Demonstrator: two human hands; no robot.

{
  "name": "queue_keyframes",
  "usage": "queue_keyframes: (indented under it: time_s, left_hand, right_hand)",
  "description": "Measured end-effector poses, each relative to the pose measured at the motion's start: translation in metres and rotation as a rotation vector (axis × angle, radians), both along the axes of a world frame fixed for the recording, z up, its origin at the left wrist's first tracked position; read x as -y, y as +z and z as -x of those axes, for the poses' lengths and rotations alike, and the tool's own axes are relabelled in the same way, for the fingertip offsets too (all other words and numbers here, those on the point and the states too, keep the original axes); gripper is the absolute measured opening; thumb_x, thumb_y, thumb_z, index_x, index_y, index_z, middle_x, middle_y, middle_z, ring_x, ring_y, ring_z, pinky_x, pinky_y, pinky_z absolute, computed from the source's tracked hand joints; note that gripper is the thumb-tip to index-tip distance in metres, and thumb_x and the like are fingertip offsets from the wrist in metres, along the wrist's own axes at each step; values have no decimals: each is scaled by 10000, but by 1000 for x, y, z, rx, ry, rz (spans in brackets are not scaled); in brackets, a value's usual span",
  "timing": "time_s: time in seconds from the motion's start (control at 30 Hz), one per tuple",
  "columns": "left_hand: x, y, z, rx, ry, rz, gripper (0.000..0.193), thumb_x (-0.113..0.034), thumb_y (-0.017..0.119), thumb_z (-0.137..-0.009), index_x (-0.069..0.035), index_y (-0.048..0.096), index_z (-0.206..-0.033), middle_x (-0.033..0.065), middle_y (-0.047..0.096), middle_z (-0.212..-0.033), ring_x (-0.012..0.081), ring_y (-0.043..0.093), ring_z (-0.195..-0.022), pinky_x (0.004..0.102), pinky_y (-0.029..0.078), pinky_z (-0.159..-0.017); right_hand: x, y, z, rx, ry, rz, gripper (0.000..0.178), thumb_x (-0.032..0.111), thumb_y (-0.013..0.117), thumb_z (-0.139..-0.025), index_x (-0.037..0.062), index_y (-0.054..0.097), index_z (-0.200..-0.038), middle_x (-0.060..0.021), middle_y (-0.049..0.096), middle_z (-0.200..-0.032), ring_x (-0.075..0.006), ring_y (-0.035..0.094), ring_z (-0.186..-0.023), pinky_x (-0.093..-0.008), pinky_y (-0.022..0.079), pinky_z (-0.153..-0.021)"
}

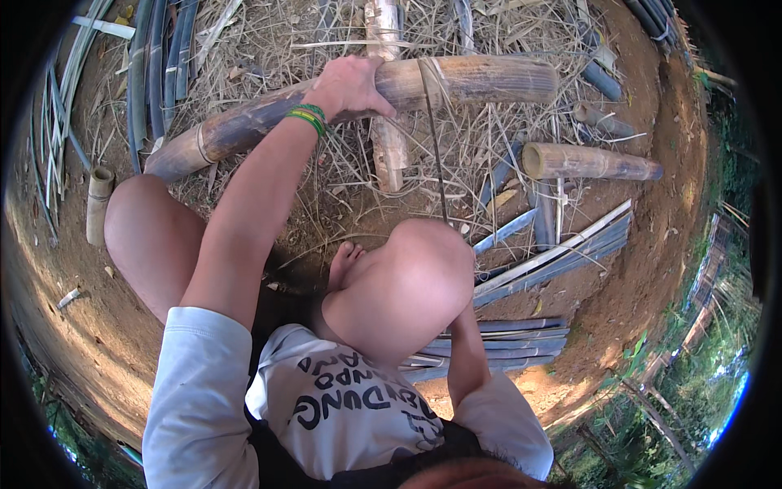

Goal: The person saws through pieces of bamboo, moving them aside and handling different sections of the bamboo poles.

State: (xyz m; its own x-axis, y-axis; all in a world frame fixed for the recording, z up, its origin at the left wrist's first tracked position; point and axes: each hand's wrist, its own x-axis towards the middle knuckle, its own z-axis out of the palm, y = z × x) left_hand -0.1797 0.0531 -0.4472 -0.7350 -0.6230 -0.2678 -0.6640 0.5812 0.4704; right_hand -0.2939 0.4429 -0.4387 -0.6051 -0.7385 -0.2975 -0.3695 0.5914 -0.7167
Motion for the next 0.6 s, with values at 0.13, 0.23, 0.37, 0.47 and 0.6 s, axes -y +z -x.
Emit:
queue_keyframes:
  time_s: [0.13,0.23,0.37,0.47,0.6]
  left_hand:
    - [-7,3,-6,22,20,24,1053,-733,843,-559,-19,646,-1307,217,756,-1068,367,739,-1020,456,597,-930]
    - [1,17,-5,66,5,-33,1070,-705,861,-575,-19,605,-1357,219,736,-1129,369,718,-1081,460,575,-974]
    - [-25,33,2,204,64,50,1086,-621,900,-629,-40,499,-1455,193,663,-1291,368,631,-1252,513,474,-1105]
    - [-61,4,15,14,202,362,1044,-512,948,-599,-59,478,-1414,151,618,-1314,348,584,-1283,540,440,-1093]
    - [-56,4,15,-64,222,345,954,-464,950,-585,-68,517,-1338,132,642,-1237,330,630,-1198,529,464,-1039]
  right_hand:
    - [118,29,13,-90,61,-113,545,417,639,-1000,-105,713,-859,-321,670,-733,-499,713,-777,-520,543,-692]
    - [197,36,16,-148,24,59,599,470,623,-1000,-102,721,-852,-339,632,-720,-507,683,-740,-520,509,-663]
    - [196,23,22,-148,45,9,610,512,604,-982,-71,747,-871,-353,674,-799,-543,691,-849,-568,539,-777]
    - [193,42,20,-138,15,-47,624,508,597,-983,-89,740,-872,-352,673,-793,-538,692,-853,-566,537,-798]
    - [194,48,22,-131,28,-76,643,516,599,-985,-100,726,-851,-354,671,-802,-532,691,-855,-549,534,-781]
